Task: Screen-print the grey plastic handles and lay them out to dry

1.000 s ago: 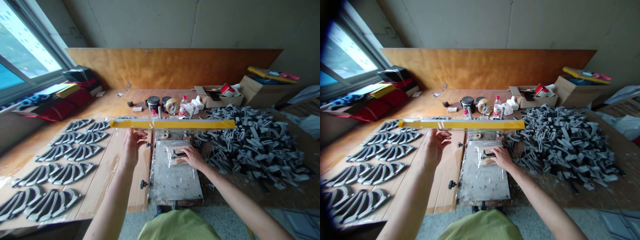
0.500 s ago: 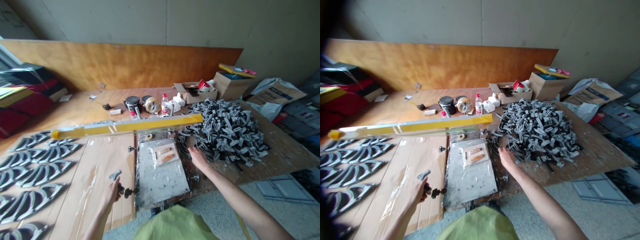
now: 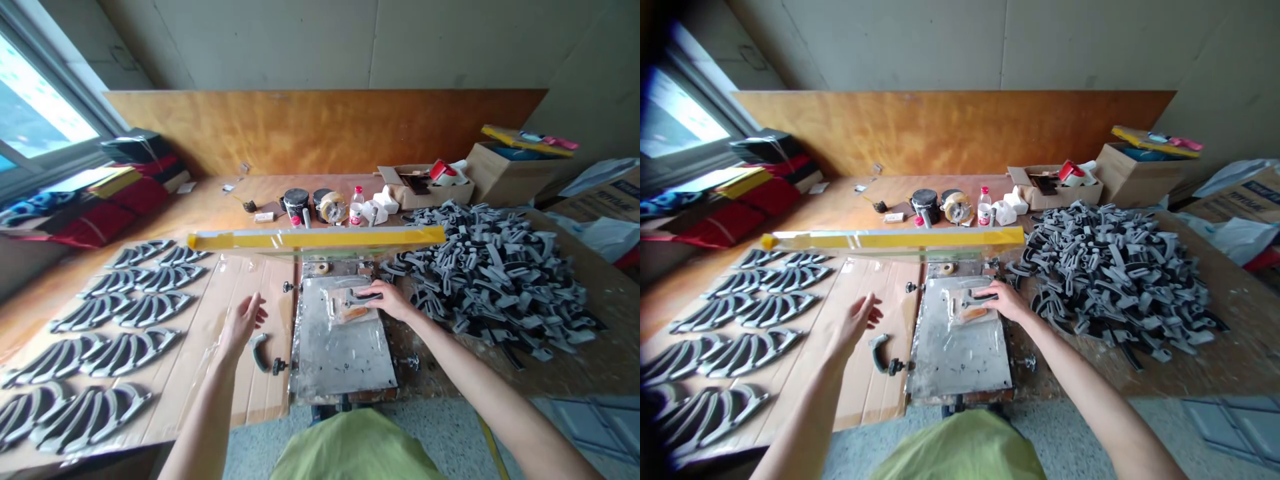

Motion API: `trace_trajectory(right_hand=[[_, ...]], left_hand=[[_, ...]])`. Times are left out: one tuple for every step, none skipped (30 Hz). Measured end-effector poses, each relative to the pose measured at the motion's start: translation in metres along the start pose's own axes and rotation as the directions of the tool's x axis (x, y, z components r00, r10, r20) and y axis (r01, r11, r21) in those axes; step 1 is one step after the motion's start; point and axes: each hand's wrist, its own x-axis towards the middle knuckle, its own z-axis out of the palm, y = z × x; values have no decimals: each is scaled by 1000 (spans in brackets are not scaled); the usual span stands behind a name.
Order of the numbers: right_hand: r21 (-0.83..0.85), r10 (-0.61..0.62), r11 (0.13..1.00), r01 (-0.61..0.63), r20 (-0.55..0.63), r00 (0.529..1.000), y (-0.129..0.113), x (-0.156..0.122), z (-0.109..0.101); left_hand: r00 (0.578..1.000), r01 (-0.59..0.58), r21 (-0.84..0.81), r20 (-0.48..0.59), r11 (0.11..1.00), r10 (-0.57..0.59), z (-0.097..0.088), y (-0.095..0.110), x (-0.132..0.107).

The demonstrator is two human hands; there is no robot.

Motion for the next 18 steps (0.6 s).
trace_trajectory(right_hand=[[-22,-37,999,37,0,999,-2,7,12],[-61,-66,996,66,0,998,-1,12,23],[-108,-97,989,96,3,995,0,16,33],[-154,-131,979,130,8,991,2,18,41],[-194,-167,967,167,17,986,5,18,46],[-230,-202,952,204,29,979,7,18,50],[-262,-231,937,232,37,972,9,17,52],[-290,-249,924,249,39,968,10,15,54],[-316,-258,914,255,32,965,10,13,55],[-339,-261,906,253,20,965,9,10,56],[-360,-260,900,246,9,966,8,7,57],[-379,-257,894,239,3,966,5,3,58],[-393,-255,888,237,5,967,3,-1,58],[-404,-253,884,237,14,967,1,-4,56],[-408,-241,884,227,17,970,-1,-7,52],[-408,-217,891,201,7,976,-2,-9,45],[-406,-183,900,161,-17,983,-2,-9,35],[-402,-142,909,108,-55,988,-1,-8,22]], left_hand=[[997,-66,-78,-47,995,63,2,24,1],[988,-134,-147,-92,980,122,5,46,1],[975,-203,-210,-132,956,178,7,67,0],[959,-266,-265,-170,927,226,8,84,0],[942,-320,-311,-205,895,266,9,98,-1],[926,-364,-345,-235,865,296,10,109,-1],[912,-396,-361,-261,844,316,11,117,-1],[901,-418,-359,-281,834,331,11,122,0],[892,-433,-344,-296,833,342,12,124,2],[886,-441,-324,-305,837,349,13,125,3],[883,-444,-306,-309,842,354,13,124,4],[882,-443,-295,-309,846,355,14,123,5],[887,-436,-296,-302,850,350,14,121,4],[895,-423,-305,-289,853,340,14,118,2],[903,-408,-313,-275,858,329,14,114,-2],[911,-394,-315,-259,864,321,12,110,-8],[919,-376,-312,-246,873,308,10,105,-16],[930,-345,-296,-235,891,282,8,99,-25]])
